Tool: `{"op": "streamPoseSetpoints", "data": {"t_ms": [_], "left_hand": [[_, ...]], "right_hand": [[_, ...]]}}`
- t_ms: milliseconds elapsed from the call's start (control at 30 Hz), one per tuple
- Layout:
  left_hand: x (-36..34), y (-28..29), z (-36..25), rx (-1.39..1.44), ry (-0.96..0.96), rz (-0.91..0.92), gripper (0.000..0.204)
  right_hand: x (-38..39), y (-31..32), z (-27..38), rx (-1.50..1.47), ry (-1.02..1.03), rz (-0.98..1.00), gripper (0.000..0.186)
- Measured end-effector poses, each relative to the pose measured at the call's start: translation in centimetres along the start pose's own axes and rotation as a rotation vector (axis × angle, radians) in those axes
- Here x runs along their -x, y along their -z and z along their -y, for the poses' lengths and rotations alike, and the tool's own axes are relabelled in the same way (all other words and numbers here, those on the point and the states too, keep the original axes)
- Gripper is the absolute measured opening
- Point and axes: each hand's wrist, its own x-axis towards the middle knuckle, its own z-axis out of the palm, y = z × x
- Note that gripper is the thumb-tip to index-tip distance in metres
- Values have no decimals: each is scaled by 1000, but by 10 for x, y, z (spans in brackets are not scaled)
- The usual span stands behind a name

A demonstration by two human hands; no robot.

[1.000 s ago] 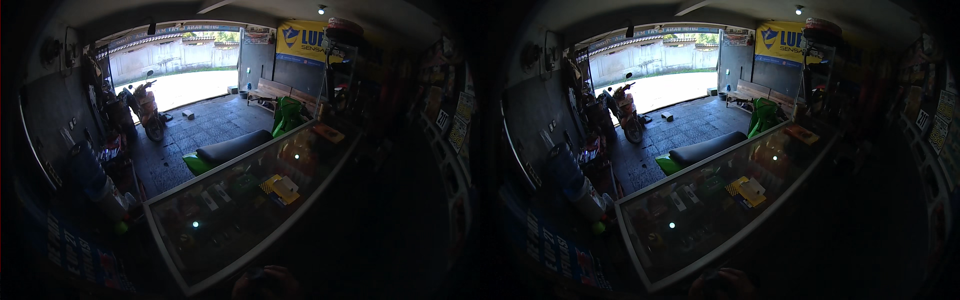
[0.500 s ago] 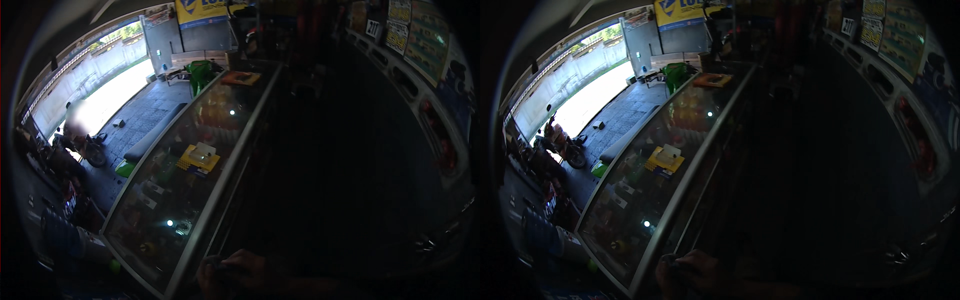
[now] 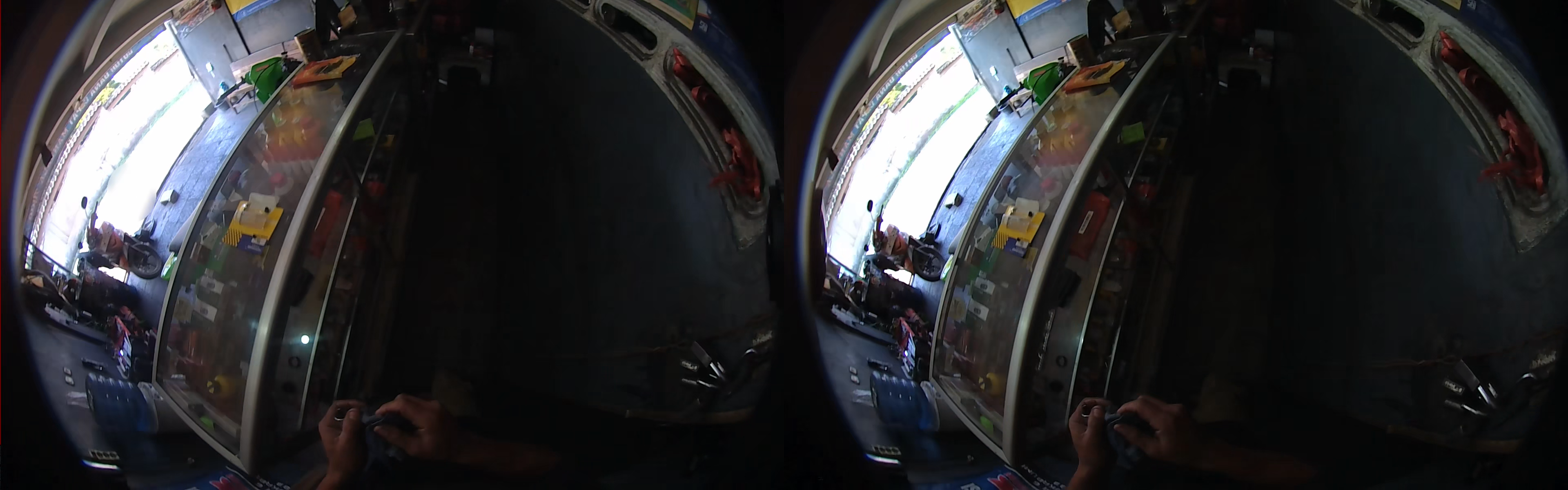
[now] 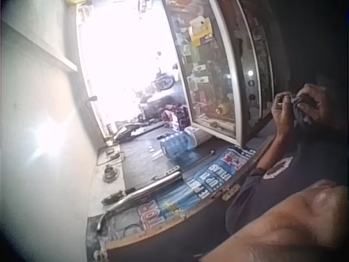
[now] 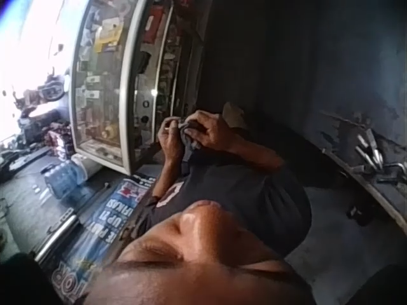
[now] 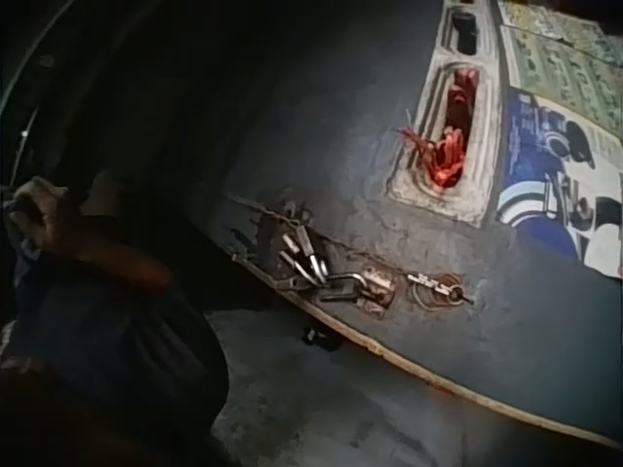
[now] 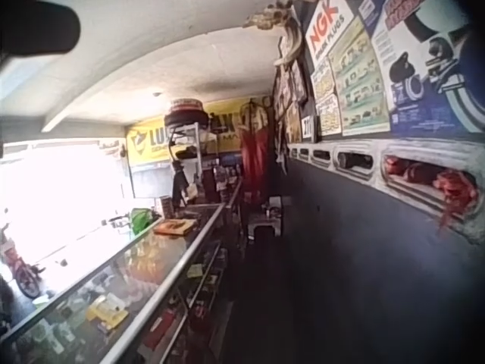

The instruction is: Cleaning and repairing internal motorcycle components such as a fuel pump or stator assembly.

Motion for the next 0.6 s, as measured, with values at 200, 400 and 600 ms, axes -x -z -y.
{"op": "streamPoseSetpoints", "data": {"t_ms": [200,400,600], "left_hand": [[43,-41,21,-103,73,36,22],[93,-91,67,26,312,6,24],[147,-138,108,189,395,37,34]], "right_hand": [[42,41,-6,120,7,66,23],[112,73,-19,180,-49,47,23],[176,99,-28,281,-119,57,24]]}}
